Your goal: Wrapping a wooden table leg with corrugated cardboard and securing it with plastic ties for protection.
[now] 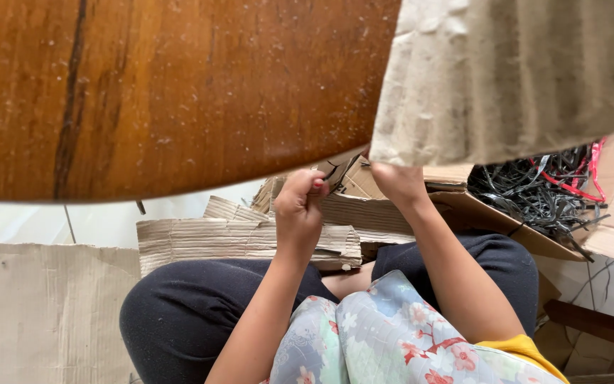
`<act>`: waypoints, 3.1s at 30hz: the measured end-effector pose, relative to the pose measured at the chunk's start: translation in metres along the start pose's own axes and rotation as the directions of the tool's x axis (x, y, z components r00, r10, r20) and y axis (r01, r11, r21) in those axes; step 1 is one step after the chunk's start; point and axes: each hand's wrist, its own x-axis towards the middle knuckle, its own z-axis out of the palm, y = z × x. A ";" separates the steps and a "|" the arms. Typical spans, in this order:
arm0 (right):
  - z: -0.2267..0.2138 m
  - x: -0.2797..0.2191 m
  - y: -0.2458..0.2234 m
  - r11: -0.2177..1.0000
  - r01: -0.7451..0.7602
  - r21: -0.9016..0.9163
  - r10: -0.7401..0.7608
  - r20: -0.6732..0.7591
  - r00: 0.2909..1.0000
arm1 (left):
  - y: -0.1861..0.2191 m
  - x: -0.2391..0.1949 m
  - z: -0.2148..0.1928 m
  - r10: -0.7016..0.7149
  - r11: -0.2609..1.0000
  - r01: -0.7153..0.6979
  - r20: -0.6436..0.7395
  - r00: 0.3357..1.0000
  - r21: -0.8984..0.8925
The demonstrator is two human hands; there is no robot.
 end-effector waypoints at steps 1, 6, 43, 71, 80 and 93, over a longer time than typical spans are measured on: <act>-0.003 -0.004 -0.001 1.000 0.000 0.001 0.000 0.000 1.000 | 0.006 -0.002 0.000 0.001 1.000 -0.001 0.000 1.000 0.001; -0.027 -0.020 -0.040 0.999 -0.031 -0.045 0.032 0.024 0.999 | 0.035 -0.007 -0.004 0.232 0.963 -0.223 0.051 0.971 -0.151; -0.049 -0.037 -0.061 0.915 0.402 -0.023 -0.401 0.027 0.916 | 0.007 0.020 0.018 0.426 0.870 -0.473 0.265 0.865 0.143; 0.003 -0.020 -0.066 0.789 0.611 0.070 -0.610 -0.039 0.792 | -0.037 0.015 0.022 -0.201 0.970 0.164 -0.212 0.956 -0.178; 0.035 -0.030 -0.078 0.616 0.761 -0.202 -0.767 0.065 0.638 | -0.019 0.021 -0.032 0.016 0.995 -0.004 -0.125 0.992 0.098; 0.032 -0.024 -0.053 0.642 0.743 -0.190 -0.748 0.053 0.661 | -0.038 0.006 -0.003 0.122 0.932 -0.071 -0.121 0.985 0.356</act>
